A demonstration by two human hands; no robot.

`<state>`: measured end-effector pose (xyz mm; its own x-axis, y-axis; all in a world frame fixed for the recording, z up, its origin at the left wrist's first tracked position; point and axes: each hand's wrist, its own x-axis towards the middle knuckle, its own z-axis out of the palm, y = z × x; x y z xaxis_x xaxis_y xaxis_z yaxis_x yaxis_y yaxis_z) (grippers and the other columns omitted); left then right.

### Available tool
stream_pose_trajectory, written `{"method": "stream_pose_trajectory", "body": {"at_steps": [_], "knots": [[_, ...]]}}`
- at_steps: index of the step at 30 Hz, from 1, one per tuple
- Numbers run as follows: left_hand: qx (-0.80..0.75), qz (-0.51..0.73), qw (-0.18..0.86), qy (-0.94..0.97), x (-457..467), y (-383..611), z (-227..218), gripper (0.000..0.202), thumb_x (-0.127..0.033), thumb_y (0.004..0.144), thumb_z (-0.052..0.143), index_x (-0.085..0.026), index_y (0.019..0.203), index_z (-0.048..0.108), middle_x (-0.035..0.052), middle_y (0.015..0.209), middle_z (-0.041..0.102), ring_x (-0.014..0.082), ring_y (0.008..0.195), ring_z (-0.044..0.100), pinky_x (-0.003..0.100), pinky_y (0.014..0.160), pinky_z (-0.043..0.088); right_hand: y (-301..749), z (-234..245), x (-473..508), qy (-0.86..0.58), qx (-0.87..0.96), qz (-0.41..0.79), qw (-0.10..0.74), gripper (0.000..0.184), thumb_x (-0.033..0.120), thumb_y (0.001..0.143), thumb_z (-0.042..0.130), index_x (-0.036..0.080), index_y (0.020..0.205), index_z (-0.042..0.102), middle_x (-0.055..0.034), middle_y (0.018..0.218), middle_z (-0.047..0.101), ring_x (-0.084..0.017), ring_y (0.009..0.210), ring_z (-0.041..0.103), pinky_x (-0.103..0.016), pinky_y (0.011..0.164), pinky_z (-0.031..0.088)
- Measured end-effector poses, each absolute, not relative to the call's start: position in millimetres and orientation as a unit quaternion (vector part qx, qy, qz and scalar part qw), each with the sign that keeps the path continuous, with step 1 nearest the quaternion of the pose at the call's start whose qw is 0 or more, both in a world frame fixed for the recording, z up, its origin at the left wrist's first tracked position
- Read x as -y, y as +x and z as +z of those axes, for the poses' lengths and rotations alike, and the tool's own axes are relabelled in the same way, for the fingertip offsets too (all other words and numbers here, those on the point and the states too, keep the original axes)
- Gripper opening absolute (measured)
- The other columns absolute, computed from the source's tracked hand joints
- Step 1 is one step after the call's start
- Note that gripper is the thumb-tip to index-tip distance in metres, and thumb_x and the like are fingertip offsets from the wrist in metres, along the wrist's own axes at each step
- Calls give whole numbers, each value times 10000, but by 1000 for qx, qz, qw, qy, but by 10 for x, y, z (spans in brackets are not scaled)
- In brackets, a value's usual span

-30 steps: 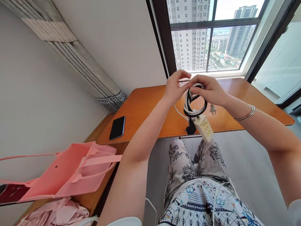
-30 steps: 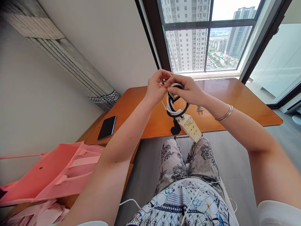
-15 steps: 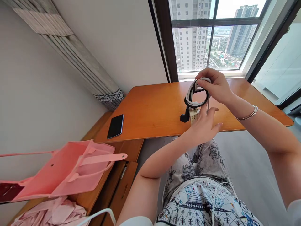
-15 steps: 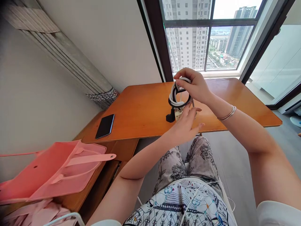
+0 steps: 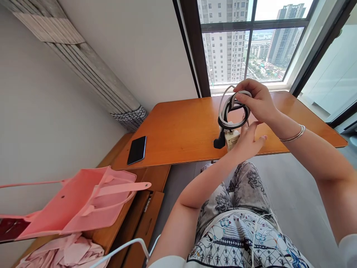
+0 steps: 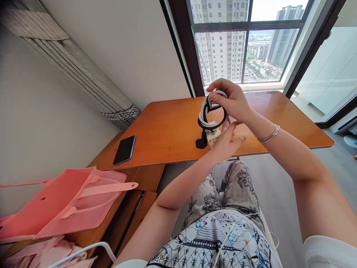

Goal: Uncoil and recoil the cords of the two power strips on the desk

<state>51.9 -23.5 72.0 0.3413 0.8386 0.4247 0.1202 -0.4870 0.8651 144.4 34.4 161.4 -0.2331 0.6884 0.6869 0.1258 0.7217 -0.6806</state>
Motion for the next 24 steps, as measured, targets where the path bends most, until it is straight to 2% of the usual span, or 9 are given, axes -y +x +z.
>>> {"method": "stream_pose_trajectory", "body": {"at_steps": [4,6,9,11,15,17,20,24], "knots": [[-282,488,452,691,216,529,681,220,-151,897,518,-201,1104,576,116,1226,628,213,1067,662,366,915,524,1467,1620,-357,-271,742,265,553,162,320,844,723,223,934,630,5,846,581,-120,791,590,-281,754,553],[-260,475,459,704,321,452,689,180,-135,922,453,-205,1048,560,92,1149,647,158,914,687,343,876,525,1496,1627,-372,-273,744,271,546,178,324,833,735,223,934,629,8,838,573,-119,789,588,-272,729,548],[-239,441,441,745,549,306,716,189,-84,901,407,-202,977,535,75,1116,637,114,804,672,322,861,521,1536,1624,-392,-277,755,283,522,200,332,819,752,217,919,623,8,836,576,-119,789,580,-265,703,540],[-225,407,432,773,698,231,727,205,-53,862,409,-199,947,524,70,1094,632,111,785,659,313,849,523,1562,1615,-411,-280,761,289,509,213,339,813,763,211,900,616,4,840,587,-120,791,578,-267,703,540],[-149,310,423,838,922,84,748,212,-22,779,459,-197,880,525,66,946,643,181,981,657,297,857,518,1676,1631,-490,-298,748,277,524,225,363,816,765,214,881,609,0,846,605,-127,816,593,-272,721,548],[-128,287,422,851,987,-45,800,201,-20,775,457,-195,858,513,82,972,648,191,1030,648,283,837,514,1772,1662,-531,-310,739,266,535,217,373,822,762,219,868,615,-3,855,620,-135,830,607,-281,728,553],[-147,250,387,875,1051,-302,948,218,-9,768,443,-196,861,504,72,975,647,176,991,642,260,804,496,1907,1704,-551,-321,739,260,532,212,376,810,775,223,832,630,-6,845,645,-146,822,628,-296,728,566],[-137,159,339,917,1101,-628,1152,279,-7,736,459,-198,918,550,45,968,670,142,818,630,234,716,475,1979,1718,-486,-321,745,277,514,217,373,777,799,212,807,655,-5,802,656,-155,798,657,-315,737,586]]}}
